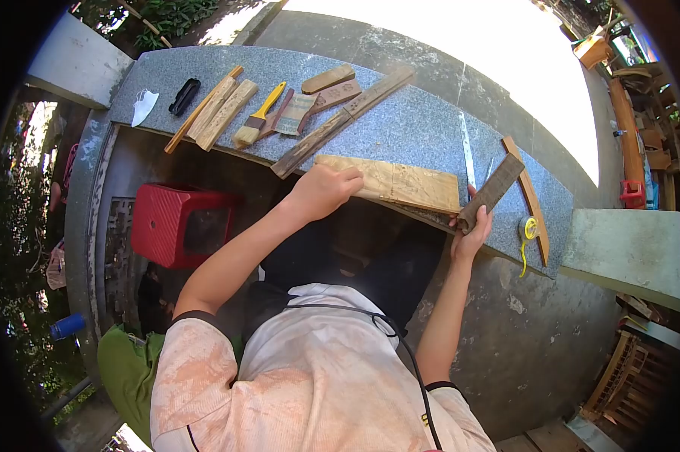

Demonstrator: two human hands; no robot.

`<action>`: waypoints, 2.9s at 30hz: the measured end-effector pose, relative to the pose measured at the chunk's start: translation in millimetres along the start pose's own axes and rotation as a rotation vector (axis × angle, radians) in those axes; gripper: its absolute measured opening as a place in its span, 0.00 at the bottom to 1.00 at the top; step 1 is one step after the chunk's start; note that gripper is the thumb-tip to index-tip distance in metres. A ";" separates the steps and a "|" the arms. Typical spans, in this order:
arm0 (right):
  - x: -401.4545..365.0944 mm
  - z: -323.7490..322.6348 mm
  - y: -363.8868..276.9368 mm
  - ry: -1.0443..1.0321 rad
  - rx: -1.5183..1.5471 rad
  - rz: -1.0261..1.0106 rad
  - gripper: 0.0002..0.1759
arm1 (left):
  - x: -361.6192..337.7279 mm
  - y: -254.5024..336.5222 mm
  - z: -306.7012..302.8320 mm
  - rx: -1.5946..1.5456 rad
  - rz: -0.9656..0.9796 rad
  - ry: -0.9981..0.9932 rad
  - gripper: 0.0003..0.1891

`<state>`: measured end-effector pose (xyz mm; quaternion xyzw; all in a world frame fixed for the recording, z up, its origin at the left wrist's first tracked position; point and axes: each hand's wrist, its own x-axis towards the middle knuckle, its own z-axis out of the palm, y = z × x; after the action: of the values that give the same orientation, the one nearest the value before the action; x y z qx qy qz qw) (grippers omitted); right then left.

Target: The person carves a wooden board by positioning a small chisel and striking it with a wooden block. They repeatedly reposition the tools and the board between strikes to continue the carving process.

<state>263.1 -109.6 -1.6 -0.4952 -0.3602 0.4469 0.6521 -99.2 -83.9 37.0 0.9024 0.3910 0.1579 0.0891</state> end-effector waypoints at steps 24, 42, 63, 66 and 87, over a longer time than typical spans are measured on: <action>1.3 1.6 2.2 -0.101 -0.233 -0.016 0.27 | 19.9 42.2 -21.6 -0.644 -0.323 0.269 0.11; 0.4 9.8 -1.1 -0.028 -0.170 -0.002 0.25 | 106.1 12.3 73.5 -1.591 -0.519 0.596 0.10; 1.0 7.0 6.2 -0.023 -0.201 -0.026 0.25 | 102.6 36.8 74.9 -1.331 -0.555 0.637 0.11; 1.1 7.1 6.4 -0.021 -0.208 -0.025 0.25 | 101.5 42.5 70.5 -1.189 -0.559 0.639 0.10; -30.2 73.4 -109.8 0.010 -0.562 -0.295 0.23 | 107.1 40.8 73.8 -0.560 -0.351 0.589 0.17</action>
<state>210.6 -126.3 122.3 -0.6007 -0.5343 0.2281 0.5492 23.6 -35.8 2.7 0.6798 0.4892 0.4906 0.2405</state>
